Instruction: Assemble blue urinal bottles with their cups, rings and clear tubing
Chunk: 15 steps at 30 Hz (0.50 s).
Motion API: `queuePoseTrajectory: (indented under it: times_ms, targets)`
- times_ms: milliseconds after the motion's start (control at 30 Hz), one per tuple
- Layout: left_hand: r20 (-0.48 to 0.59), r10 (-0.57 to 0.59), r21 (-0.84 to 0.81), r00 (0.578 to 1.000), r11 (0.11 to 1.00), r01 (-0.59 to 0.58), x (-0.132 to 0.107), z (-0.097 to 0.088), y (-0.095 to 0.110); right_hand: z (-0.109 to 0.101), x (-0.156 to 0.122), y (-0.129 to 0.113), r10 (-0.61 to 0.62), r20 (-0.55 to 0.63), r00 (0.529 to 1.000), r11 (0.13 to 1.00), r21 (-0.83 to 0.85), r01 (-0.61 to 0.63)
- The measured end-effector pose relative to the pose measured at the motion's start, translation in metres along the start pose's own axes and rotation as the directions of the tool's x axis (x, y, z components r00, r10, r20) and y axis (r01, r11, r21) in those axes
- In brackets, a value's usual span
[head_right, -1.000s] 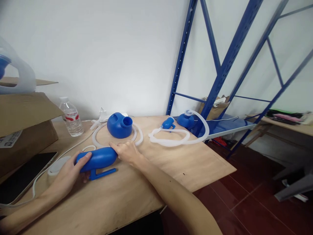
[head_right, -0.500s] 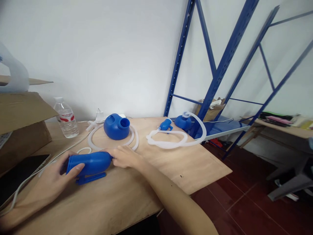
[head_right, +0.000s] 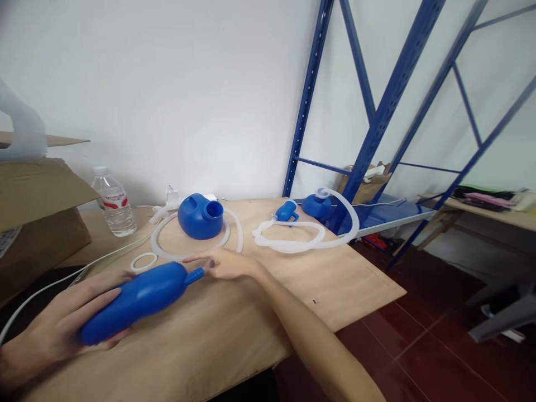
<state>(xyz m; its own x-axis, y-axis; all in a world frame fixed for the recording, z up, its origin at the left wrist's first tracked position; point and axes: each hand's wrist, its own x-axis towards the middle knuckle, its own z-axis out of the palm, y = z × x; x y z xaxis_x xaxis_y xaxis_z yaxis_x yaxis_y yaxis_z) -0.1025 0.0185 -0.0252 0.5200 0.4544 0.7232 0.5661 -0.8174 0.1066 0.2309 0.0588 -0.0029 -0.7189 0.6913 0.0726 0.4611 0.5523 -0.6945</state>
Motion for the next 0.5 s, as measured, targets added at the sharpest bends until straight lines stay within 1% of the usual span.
queuePoseTrajectory:
  times_ms: [33, 67, 100, 133, 167, 200, 233, 267, 333, 367, 400, 433, 467, 500]
  targets:
    - [-0.016, 0.055, 0.006, 0.998, 0.998, -0.055, 0.001, 0.003, 0.001, 0.003, 0.001, 0.0, -0.022, -0.065, 0.998, 0.998, -0.064, 0.018]
    - [-0.035, 0.081, 0.018, 0.996, 0.997, -0.08, 0.003, 0.006, 0.003, 0.006, 0.003, 0.001, -0.034, -0.115, 0.993, 0.99, -0.143, 0.018]
    - [-0.054, 0.066, 0.028, 0.996, 0.998, -0.064, 0.005, 0.01, 0.006, 0.009, 0.004, 0.002, -0.043, -0.156, 0.987, 0.973, -0.231, 0.006]
    - [-0.074, 0.0, 0.029, 0.997, 1.0, 0.002, 0.007, 0.013, 0.009, 0.011, 0.005, 0.004, -0.053, -0.187, 0.981, 0.949, -0.316, -0.009]
    - [-0.093, -0.091, 0.01, 0.992, 0.996, 0.092, 0.009, 0.016, 0.013, 0.012, 0.005, 0.007, -0.064, -0.206, 0.976, 0.92, -0.391, -0.022]
    - [-0.104, -0.198, -0.027, 0.975, 0.98, 0.196, 0.011, 0.018, 0.016, 0.012, 0.005, 0.01, -0.076, -0.215, 0.974, 0.893, -0.45, -0.029]
    - [-0.097, -0.309, -0.075, 0.946, 0.95, 0.302, 0.013, 0.02, 0.02, 0.01, 0.003, 0.014, -0.089, -0.217, 0.972, 0.871, -0.49, -0.03]
    - [-0.073, -0.417, -0.13, 0.906, 0.905, 0.406, 0.015, 0.022, 0.023, 0.008, 0.001, 0.016, -0.102, -0.218, 0.971, 0.86, -0.509, -0.024]
    - [0.003, -0.588, -0.239, 0.809, 0.785, 0.572, 0.019, 0.024, 0.027, 0.005, -0.004, 0.018, -0.123, -0.238, 0.964, 0.877, -0.481, -0.007]
    - [0.041, -0.641, -0.291, 0.766, 0.726, 0.623, 0.021, 0.026, 0.028, 0.004, -0.005, 0.016, -0.127, -0.26, 0.957, 0.9, -0.435, 0.001]
    - [0.071, -0.676, -0.341, 0.734, 0.675, 0.654, 0.022, 0.027, 0.029, 0.005, -0.006, 0.013, -0.125, -0.283, 0.951, 0.929, -0.37, 0.012]
    - [0.092, -0.694, -0.39, 0.715, 0.635, 0.667, 0.023, 0.029, 0.029, 0.007, -0.006, 0.008, -0.114, -0.307, 0.945, 0.959, -0.283, 0.023]
    - [0.114, -0.698, -0.431, 0.707, 0.606, 0.668, 0.024, 0.03, 0.03, 0.01, -0.005, 0.001, -0.089, -0.332, 0.939, 0.984, -0.174, 0.032]
    - [0.129, -0.692, -0.467, 0.71, 0.59, 0.659, 0.023, 0.032, 0.03, 0.015, -0.003, -0.005, -0.049, -0.357, 0.933, 0.998, -0.044, 0.036]
